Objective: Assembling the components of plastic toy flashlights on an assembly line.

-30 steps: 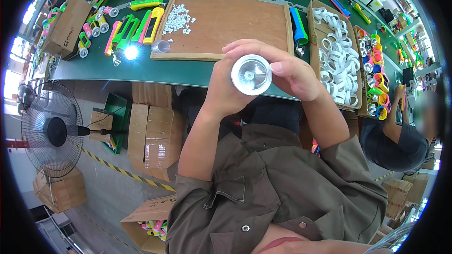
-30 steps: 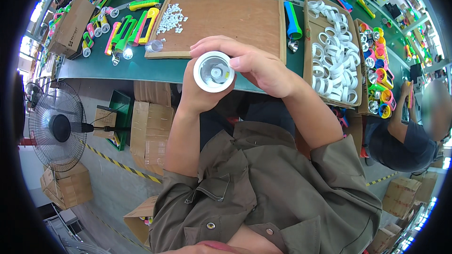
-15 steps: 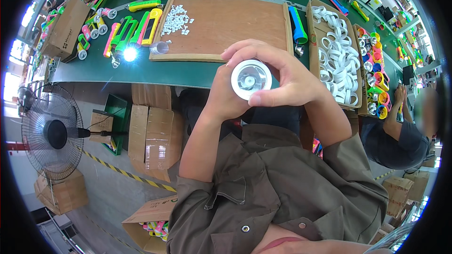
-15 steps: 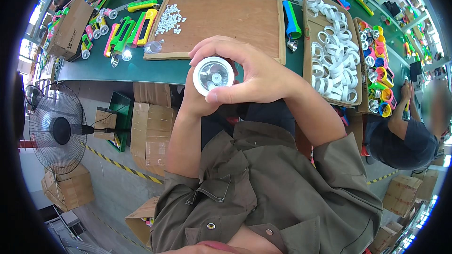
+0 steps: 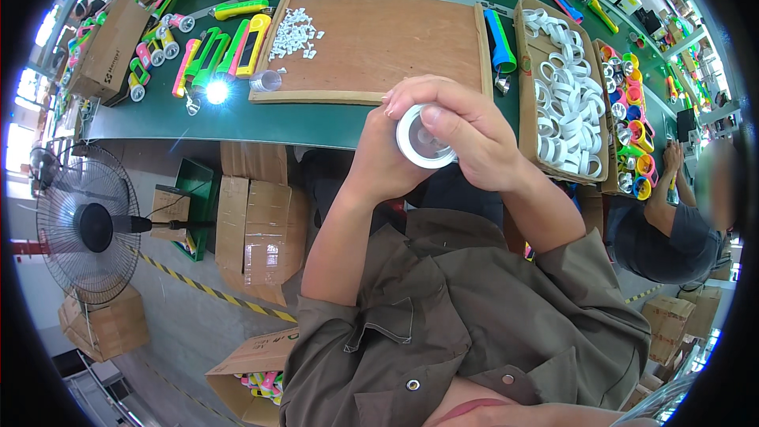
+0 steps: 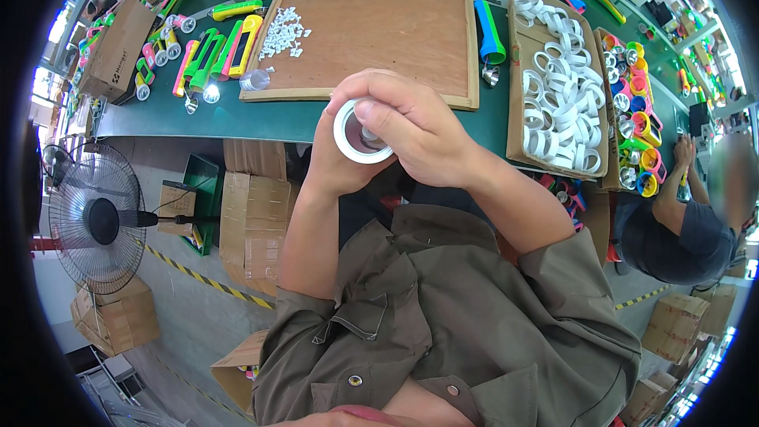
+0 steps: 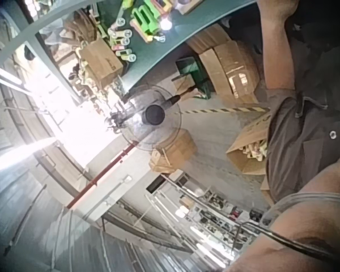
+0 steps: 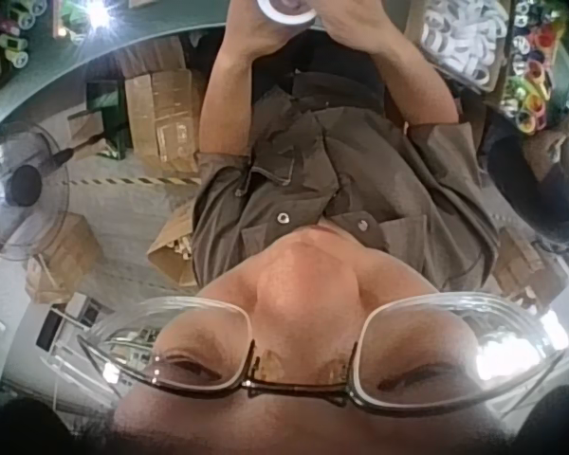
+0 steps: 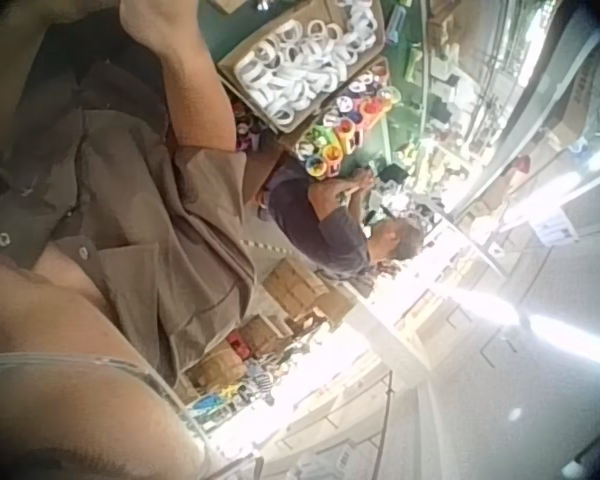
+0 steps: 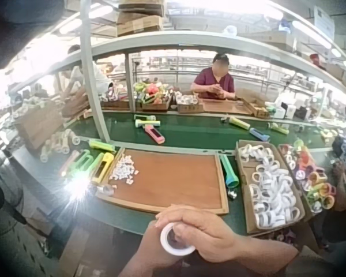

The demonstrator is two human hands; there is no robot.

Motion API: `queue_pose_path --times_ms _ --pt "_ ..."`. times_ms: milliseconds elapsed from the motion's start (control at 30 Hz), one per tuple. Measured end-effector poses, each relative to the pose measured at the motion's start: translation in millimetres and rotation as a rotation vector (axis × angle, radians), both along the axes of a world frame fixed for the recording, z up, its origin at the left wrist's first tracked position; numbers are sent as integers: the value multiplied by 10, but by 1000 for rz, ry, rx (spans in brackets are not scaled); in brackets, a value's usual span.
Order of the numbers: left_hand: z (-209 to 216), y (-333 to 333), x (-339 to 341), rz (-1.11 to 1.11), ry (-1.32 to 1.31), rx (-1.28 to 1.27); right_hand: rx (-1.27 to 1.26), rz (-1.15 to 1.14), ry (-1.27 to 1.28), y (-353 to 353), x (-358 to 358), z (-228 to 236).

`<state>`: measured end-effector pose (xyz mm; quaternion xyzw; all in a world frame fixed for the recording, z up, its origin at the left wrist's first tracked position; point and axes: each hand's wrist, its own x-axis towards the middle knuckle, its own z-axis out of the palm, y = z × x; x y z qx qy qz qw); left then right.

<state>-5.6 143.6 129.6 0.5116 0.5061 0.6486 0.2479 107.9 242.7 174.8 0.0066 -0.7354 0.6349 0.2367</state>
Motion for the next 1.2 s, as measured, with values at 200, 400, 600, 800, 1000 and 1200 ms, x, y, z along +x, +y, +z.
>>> queue_pose_path --times_ms 200,400,600,800,1000,1200 --pt "16 7 10 0 -15 -24 124 -38 -44 23 14 32" --pt "-49 11 -24 -29 25 9 78 -34 33 3 -11 11" --pt "-103 4 -58 -51 153 66 -75 80 51 6 10 77" --pt "-101 1 -37 -25 111 40 -94 83 42 -11 -7 35" --pt "-8 11 31 26 -23 28 52 10 18 -18 2 -1" --pt "-81 32 28 19 -51 54 83 105 -43 64 11 37"
